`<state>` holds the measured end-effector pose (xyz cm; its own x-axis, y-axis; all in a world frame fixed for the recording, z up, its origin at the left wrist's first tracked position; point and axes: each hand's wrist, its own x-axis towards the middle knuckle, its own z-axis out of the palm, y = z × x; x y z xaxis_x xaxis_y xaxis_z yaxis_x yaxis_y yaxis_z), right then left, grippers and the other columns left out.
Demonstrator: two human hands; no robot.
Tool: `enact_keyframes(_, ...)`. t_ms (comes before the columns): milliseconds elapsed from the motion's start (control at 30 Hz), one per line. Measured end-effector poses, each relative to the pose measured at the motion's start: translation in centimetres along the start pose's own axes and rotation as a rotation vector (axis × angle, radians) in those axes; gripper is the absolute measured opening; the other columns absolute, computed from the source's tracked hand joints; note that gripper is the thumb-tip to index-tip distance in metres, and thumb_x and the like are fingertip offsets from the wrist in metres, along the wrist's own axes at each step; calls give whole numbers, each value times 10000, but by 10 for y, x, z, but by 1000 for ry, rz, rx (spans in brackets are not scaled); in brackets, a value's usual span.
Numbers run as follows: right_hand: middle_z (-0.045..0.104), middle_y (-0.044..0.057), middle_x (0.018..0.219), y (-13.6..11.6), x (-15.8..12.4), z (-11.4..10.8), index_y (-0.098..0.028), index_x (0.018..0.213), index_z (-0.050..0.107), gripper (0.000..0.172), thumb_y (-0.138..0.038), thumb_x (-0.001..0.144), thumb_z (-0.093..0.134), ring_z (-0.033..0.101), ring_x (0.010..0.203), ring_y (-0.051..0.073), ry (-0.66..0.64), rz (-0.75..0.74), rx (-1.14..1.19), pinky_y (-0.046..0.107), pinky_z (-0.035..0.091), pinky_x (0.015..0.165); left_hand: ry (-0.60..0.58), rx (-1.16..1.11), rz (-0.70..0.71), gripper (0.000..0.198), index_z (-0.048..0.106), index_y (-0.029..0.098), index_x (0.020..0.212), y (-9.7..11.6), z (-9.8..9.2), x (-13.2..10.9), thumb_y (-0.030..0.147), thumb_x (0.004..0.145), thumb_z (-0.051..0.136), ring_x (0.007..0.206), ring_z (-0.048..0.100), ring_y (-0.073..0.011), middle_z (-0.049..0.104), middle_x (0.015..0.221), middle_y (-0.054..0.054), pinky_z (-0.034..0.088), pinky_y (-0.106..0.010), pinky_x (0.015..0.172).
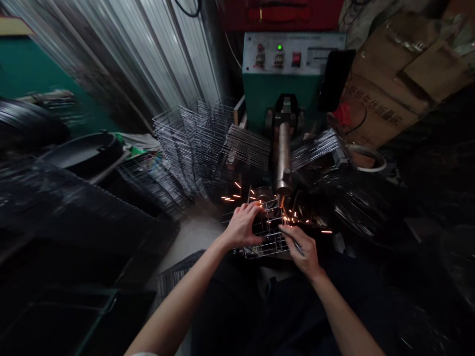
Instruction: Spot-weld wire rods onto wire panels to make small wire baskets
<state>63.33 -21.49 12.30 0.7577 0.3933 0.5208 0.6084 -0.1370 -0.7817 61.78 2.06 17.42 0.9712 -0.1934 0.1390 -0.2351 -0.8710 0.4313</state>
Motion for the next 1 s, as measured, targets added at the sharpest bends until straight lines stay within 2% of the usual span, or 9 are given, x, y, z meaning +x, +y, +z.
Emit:
enact_keyframes(367, 728, 59, 1119, -14, 3, -5, -292, 1255, 673, 341, -155, 980, 525, 685, 1031, 203, -9, -8, -51, 370, 555, 923, -16, 0, 12, 766, 513, 228, 1244, 1, -2, -3, 379, 557, 818, 1253, 457, -346, 451, 1479, -128, 381, -489, 1024)
enact_keyframes(667, 714, 48, 1171, 3, -23, -7, -329, 1324, 622, 451, -79, 960, 530, 669, 1069, 208, -34, -80, -44, 376, 549, 929, 61, 54, 27, 786, 523, 218, 1255, 11, 19, -19, 378, 543, 812, 1312, 396, -362, 437, 1495, -135, 322, -499, 1101)
enact_keyframes(1000, 713, 72, 1157, 8, -29, -2, -302, 1320, 625, 420, -97, 970, 517, 669, 1051, 224, -14, -105, -59, 412, 556, 917, 64, 75, 20, 784, 535, 227, 1260, 11, 19, -21, 391, 542, 803, 1326, 393, -375, 435, 1508, -128, 304, -510, 1108)
